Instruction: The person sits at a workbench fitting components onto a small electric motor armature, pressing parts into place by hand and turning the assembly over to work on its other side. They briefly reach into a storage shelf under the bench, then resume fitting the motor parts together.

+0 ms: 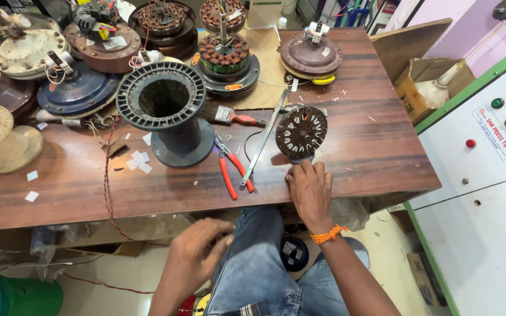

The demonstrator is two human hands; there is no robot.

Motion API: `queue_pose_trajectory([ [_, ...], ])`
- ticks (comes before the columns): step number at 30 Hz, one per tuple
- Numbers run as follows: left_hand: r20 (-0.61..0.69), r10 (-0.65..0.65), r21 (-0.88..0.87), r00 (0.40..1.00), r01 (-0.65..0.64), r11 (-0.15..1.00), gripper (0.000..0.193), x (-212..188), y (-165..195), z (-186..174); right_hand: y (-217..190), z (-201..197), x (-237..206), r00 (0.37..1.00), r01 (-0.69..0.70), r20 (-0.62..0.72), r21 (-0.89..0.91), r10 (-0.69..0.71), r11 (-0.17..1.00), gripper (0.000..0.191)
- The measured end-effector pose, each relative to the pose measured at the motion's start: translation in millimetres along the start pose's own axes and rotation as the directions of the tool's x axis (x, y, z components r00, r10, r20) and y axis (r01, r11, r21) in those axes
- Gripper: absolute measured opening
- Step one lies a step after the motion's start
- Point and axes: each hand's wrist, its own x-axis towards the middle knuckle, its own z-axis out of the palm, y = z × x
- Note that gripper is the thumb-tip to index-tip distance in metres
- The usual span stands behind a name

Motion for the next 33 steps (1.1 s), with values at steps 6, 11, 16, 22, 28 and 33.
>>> queue_pose_trajectory([
  [6,0.099,0.012,-0.166,0.995,0.005,0.986,0.023,71,-19,23,4,14,3,0.994,0.091,-0.039,-0.192,-0.101,0.977,0.01],
  [11,0.021,0.487,0.029,0.873,-0.488,0.872,0.046,189,-40,59,47,-5,11,0.979,0.081,-0.203,0.327,-0.014,0.941,0.014],
  [16,0.223,0.471,-0.08,0.854,-0.465,0.881,0.058,272,-53,92,91,-16,7,0.938,-0.182,-0.001,0.851,0.347,0.493,0.011],
  [22,0.1,0.262,-0.297,0.96,-0.222,0.929,0.053,253,-75,127,125,-8,38,0.896,-0.188,-0.068,0.836,0.438,0.515,0.018],
  [28,0.314,0.1,-0.791,0.944,0.202,0.578,0.061,258,-101,140,113,4,94,0.941,0.155,-0.338,0.507,0.03,0.848,0.038],
  [33,0.34,0.159,-0.852,0.927,0.231,0.47,0.058,278,-114,160,106,10,138,0.892,0.395,-0.344,0.27,-0.295,0.878,0.044],
])
